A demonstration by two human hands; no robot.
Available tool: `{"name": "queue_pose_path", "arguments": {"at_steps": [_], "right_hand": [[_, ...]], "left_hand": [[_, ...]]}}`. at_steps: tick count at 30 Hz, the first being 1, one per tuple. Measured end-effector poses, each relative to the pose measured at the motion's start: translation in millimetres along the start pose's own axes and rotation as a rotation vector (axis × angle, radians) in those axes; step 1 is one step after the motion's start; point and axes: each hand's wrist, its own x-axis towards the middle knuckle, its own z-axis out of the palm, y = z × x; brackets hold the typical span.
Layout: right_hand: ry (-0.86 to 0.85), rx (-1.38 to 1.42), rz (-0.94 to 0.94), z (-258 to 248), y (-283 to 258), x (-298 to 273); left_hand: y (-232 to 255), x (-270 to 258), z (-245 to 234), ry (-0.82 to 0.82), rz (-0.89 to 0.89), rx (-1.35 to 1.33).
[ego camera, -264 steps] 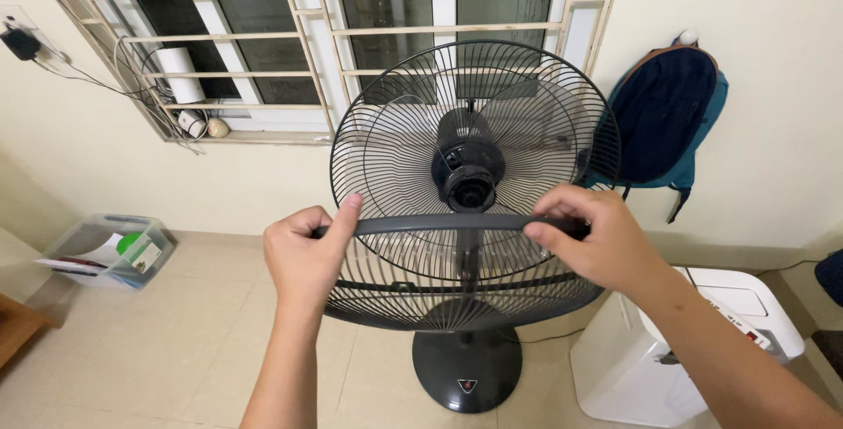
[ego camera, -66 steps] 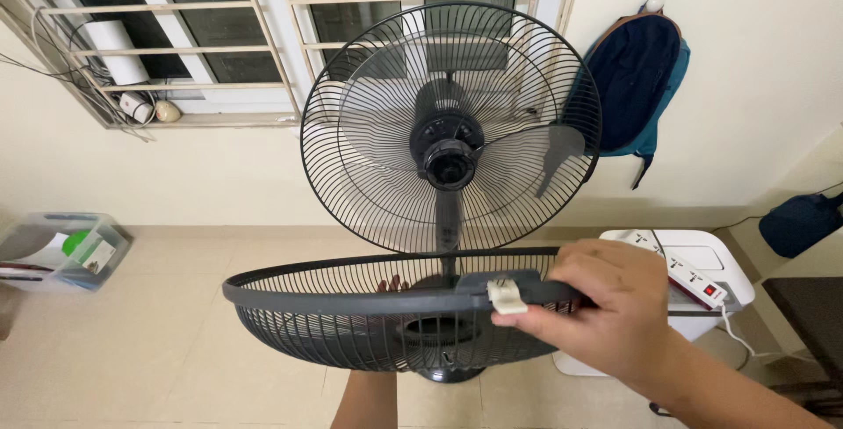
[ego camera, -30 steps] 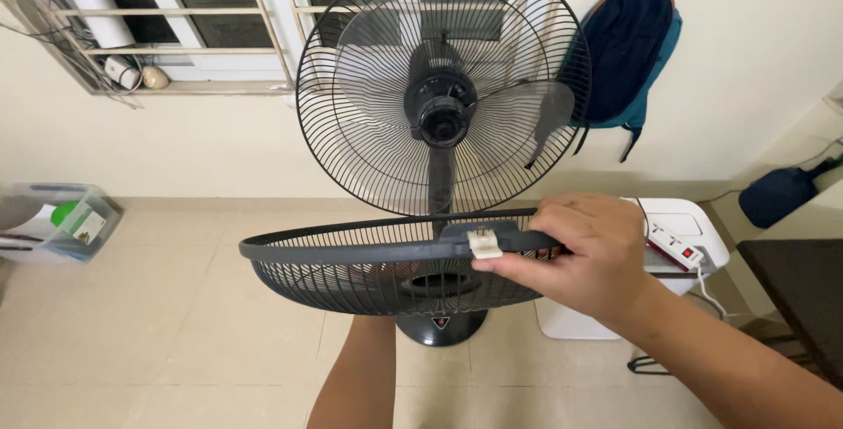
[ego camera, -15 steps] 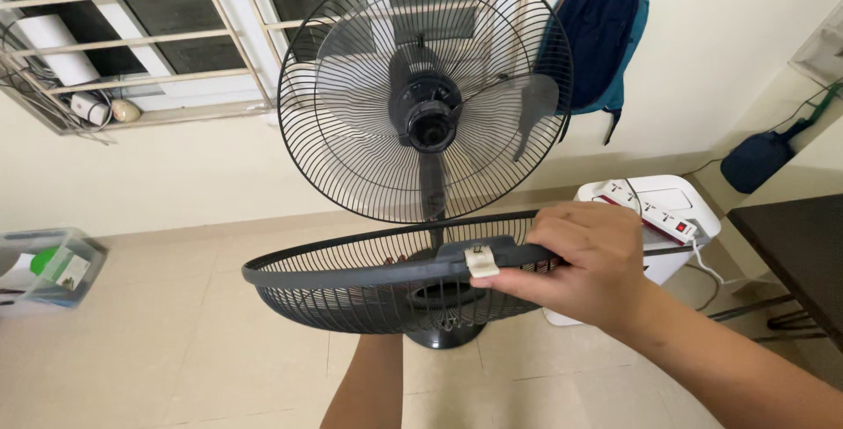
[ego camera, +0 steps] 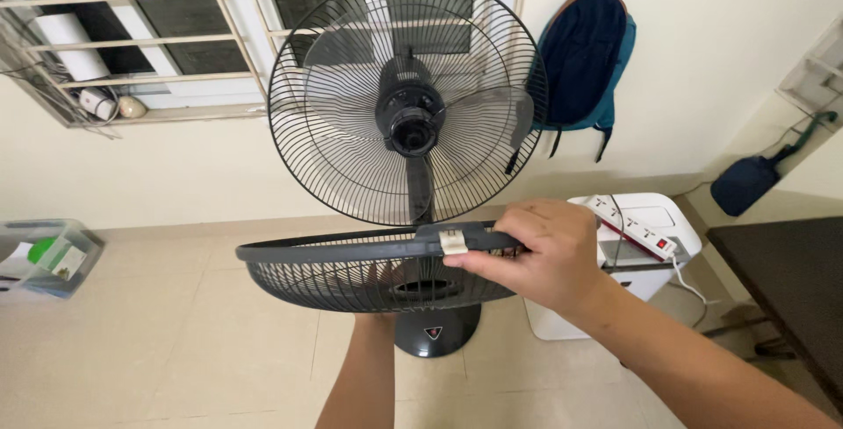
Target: The person assembles a standing fan by attaching the front protective cage to the fan head, aligning and securing the clips, then plugging the power cord into a power strip and turning the fan on.
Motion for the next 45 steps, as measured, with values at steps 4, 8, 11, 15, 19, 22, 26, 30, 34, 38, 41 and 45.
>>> {"name": "queue_pose_path", "arguments": {"at_steps": [4,8,11,15,19,22,26,30,34,38,41,45], "right_hand": [[0.009,-0.008,-0.012,1,2,-3],[0.014,-0.028,-0.033,1,2,-6],[0.009,-0.013,-0.047,3,-2,-9],[-0.015,-0.019,-0.059,6,-12,-15],[-0.022,-0.030,-0.063,10,-22,-21],[-0.004,-0.036,-0.085,12,-27,-25],[-0.020,-0.046,-0.056,13,-33,-28],[-0.004,-0.090,-0.063,12,-37,-29],[-0.031,-0.111,-0.054,11,-38,-31],[-0.012,-0.123,-0.055,14,-37,-25],[-0.009,-0.165,-0.052,14,-30,-16],[0.003,-0.245,-0.012,16,-16,3]], "left_hand": [[-6,-17,12,-0.017,0.024,-0.015],[-9,-18,8,-0.126,0.008,-0.049],[-11,-13,-6,-0.258,-0.040,-0.067],[-9,-3,-30,-0.185,-0.121,-0.026],[-9,-13,-50,-0.090,-0.233,0.019],[-6,-24,-57,-0.051,-0.295,0.038],[-5,-27,-57,-0.028,-0.343,0.055],[-3,-29,-55,-0.017,-0.366,0.061],[-8,-29,-44,-0.004,-0.390,0.060],[-6,-20,-10,0.037,-0.372,0.053],[-4,-20,28,0.092,-0.327,0.031],[6,-33,83,0.182,-0.251,-0.016]]}}
